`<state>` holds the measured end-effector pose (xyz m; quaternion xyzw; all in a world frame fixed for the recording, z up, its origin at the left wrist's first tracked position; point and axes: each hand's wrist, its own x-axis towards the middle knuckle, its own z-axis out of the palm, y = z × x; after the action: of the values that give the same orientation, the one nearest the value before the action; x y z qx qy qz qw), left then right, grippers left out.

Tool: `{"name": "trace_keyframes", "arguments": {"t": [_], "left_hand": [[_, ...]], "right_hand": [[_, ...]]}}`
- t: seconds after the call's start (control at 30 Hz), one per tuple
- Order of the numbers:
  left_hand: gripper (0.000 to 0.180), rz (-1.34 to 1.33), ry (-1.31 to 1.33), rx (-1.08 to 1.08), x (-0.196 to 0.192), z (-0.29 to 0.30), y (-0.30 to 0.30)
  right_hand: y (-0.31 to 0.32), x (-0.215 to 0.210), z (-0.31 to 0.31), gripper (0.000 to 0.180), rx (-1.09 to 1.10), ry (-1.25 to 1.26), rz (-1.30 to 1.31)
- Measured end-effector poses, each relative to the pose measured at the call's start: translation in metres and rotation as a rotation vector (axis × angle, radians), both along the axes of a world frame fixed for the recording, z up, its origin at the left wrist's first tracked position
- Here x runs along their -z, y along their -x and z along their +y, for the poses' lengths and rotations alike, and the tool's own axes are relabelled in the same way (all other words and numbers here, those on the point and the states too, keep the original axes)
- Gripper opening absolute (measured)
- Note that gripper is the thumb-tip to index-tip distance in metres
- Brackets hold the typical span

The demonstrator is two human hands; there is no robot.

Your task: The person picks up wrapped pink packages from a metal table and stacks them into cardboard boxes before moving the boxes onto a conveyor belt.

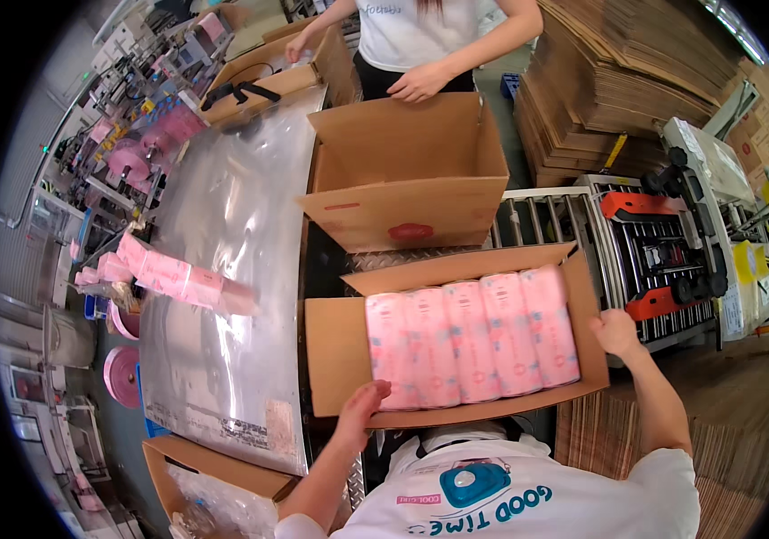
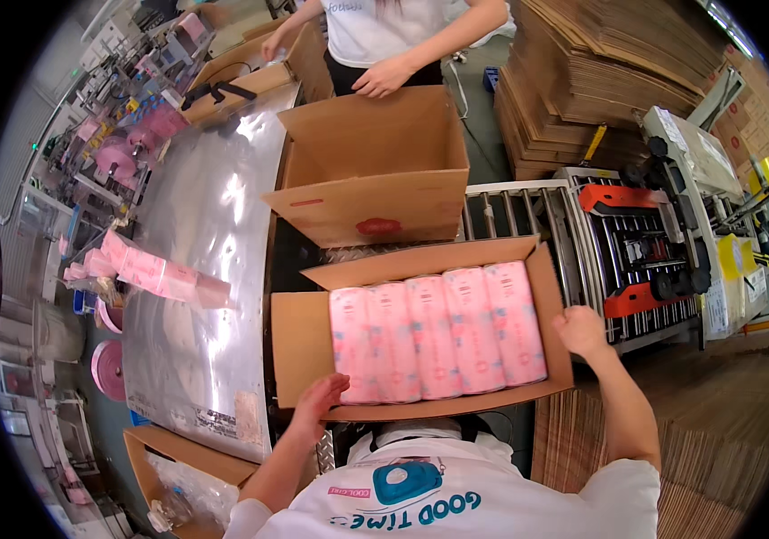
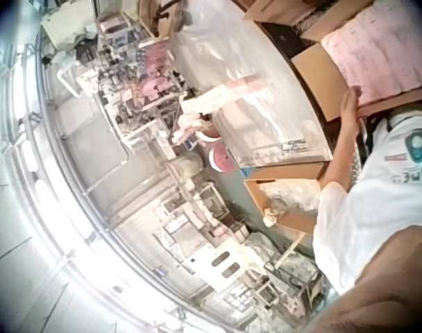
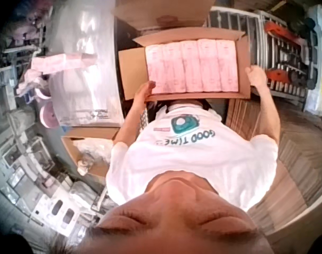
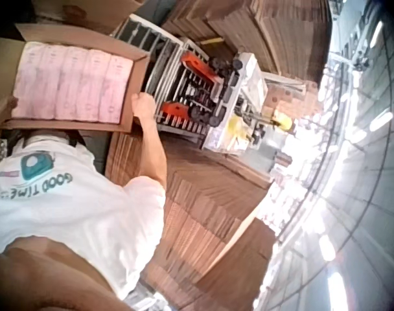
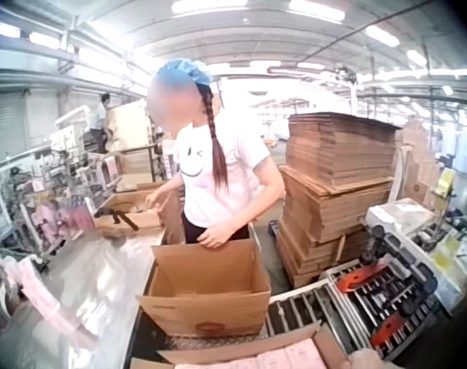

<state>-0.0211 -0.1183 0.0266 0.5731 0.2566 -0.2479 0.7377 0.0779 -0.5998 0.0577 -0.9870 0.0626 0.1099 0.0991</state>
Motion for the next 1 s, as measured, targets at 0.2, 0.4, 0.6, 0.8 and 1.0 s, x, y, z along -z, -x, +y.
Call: {"name": "trace_keyframes", "arguments": {"t": [0.2,0.4,0.6,0.8,1.0], "left_hand": [[0.071,-0.571,-0.907,0.04,0.019,-0.005,-0.026],[0.086,-0.87,-0.699,0.829,0.012,-0.068,-0.056],[0.069,-0.819,-0.87,1.406,0.064,-0.087,-0.095],[0.029,-1.046,-0.756,0.106,-0.025,-0.081,-0.199],[0.048,-0.634,-0.725,0.44,0.09,-0.031,-0.144]], "right_hand": [[0.034,0.038,0.011,0.044,0.019,-0.068,0.233],[0.047,0.049,0.021,0.084,-0.08,-0.613,0.621],[0.026,-0.026,0.041,0.102,-0.499,-0.291,0.687],[0.04,0.075,0.045,0.115,0.291,0.083,0.103],[0.084,0.084,0.009,0.074,0.988,-0.903,0.15]]}}
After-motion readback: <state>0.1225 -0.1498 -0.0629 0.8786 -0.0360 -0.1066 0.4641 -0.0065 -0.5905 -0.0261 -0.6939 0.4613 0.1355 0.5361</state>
